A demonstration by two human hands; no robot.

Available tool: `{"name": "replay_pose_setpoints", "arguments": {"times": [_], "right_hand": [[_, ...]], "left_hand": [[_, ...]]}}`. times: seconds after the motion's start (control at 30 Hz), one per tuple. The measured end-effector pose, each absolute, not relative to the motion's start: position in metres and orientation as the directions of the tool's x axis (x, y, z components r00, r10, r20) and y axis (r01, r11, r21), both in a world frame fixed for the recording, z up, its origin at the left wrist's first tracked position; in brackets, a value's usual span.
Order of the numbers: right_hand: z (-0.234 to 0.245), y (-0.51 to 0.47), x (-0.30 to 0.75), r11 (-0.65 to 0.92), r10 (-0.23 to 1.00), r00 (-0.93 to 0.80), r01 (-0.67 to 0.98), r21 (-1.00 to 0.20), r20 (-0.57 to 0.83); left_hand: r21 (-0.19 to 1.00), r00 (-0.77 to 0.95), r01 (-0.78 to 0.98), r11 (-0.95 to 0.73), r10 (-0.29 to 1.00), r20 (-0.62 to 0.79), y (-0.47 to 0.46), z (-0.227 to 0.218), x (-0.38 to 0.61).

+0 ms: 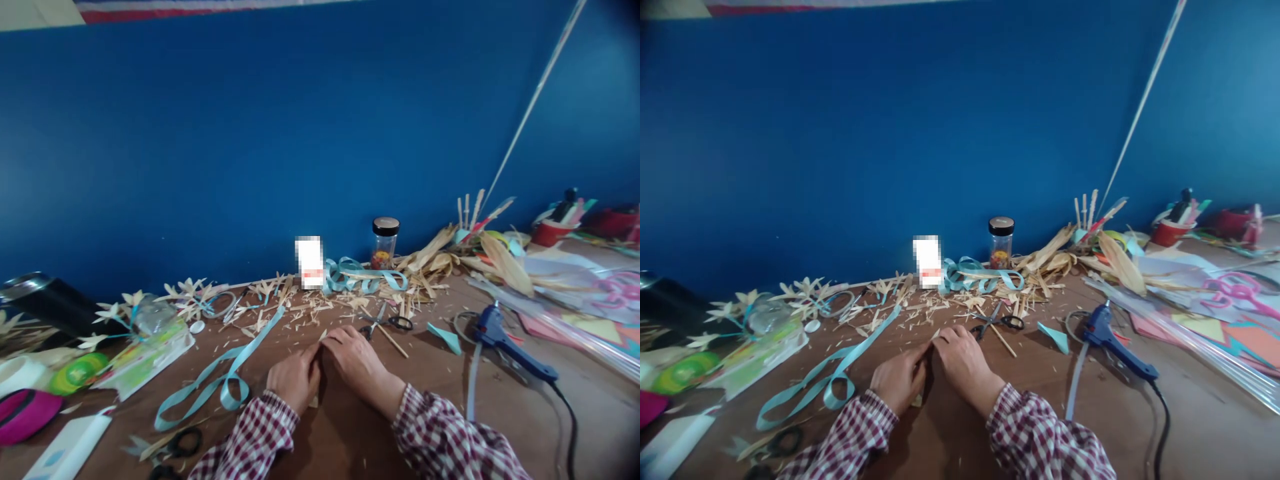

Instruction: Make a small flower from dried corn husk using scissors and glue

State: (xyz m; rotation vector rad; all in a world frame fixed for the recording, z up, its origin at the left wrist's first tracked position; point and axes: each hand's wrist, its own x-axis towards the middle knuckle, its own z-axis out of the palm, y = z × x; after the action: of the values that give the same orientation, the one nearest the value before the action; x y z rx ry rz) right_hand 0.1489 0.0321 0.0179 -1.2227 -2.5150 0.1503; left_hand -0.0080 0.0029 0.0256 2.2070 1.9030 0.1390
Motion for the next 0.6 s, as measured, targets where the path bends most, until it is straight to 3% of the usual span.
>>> {"name": "replay_pose_setpoints", "arguments": {"times": [0.13,0.23,0.3,0.6], "right_hand": [[0.041,0.038,0.168,0.563,0.821,-0.508,0.796,-0.224,0.260],[0.055,0.046,0.196,0.317,0.945,-0.300,0.936,-0.150,0.128],[0.058,0.051,0.217,0.234,0.970,-0.224,0.966,-0.107,0.097],[0.042,0.055,0.250,0.193,0.980,-0.188,0.978,-0.076,0.070]], "left_hand": [[0.236,0.172,0.960,-0.149,0.982,-0.083,0.004,0.025,-0.010],[0.245,0.171,0.959,-0.145,0.981,-0.092,0.003,0.027,-0.009],[0.249,0.166,0.958,-0.139,0.982,-0.092,0.002,0.028,-0.008],[0.259,0.159,0.956,-0.135,0.984,-0.075,0.001,0.022,-0.011]]}}
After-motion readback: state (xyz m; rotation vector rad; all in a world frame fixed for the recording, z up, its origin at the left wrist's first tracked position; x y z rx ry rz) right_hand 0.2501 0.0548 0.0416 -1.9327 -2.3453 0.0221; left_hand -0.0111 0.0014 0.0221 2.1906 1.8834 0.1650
